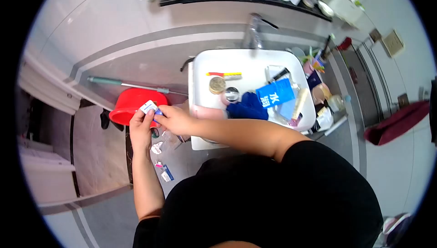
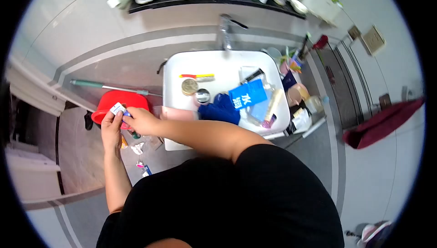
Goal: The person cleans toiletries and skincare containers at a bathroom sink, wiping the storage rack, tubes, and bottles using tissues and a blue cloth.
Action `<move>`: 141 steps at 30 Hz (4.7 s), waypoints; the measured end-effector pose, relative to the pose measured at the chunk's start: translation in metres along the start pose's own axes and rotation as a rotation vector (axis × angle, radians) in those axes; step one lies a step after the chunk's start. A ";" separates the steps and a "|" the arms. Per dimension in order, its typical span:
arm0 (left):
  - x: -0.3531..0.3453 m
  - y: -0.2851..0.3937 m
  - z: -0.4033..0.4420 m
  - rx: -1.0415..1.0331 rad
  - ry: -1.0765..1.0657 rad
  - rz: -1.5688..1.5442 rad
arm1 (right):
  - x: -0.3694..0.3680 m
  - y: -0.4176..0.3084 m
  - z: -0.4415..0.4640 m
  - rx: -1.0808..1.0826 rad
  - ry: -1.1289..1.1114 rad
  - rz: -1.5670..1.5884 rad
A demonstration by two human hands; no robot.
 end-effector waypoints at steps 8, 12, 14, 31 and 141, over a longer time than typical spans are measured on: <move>-0.157 -0.047 0.046 0.123 -0.548 0.328 | 0.144 0.119 -0.123 -0.107 0.321 0.069; -0.264 -0.106 0.031 -0.338 -0.953 0.766 | 0.186 0.140 -0.192 -0.243 0.561 -0.062; -0.303 -0.122 0.035 -0.463 -0.995 0.979 | 0.196 0.147 -0.214 -0.279 0.612 -0.168; -0.359 -0.222 0.031 -0.401 -1.141 1.295 | 0.251 0.171 -0.270 -0.294 0.677 -0.195; -0.298 -0.096 0.039 0.912 -0.318 -0.874 | 0.223 -0.037 -0.146 0.541 0.517 -1.076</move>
Point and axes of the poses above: each hand's wrist, its own z-axis towards the middle knuckle, its own x-axis out of the back of the hand, y = z × x, the point moved 3 cm from there along z, towards the middle knuckle, and after that the axes turned 12 degrees about -x, right-handed, at the moved point
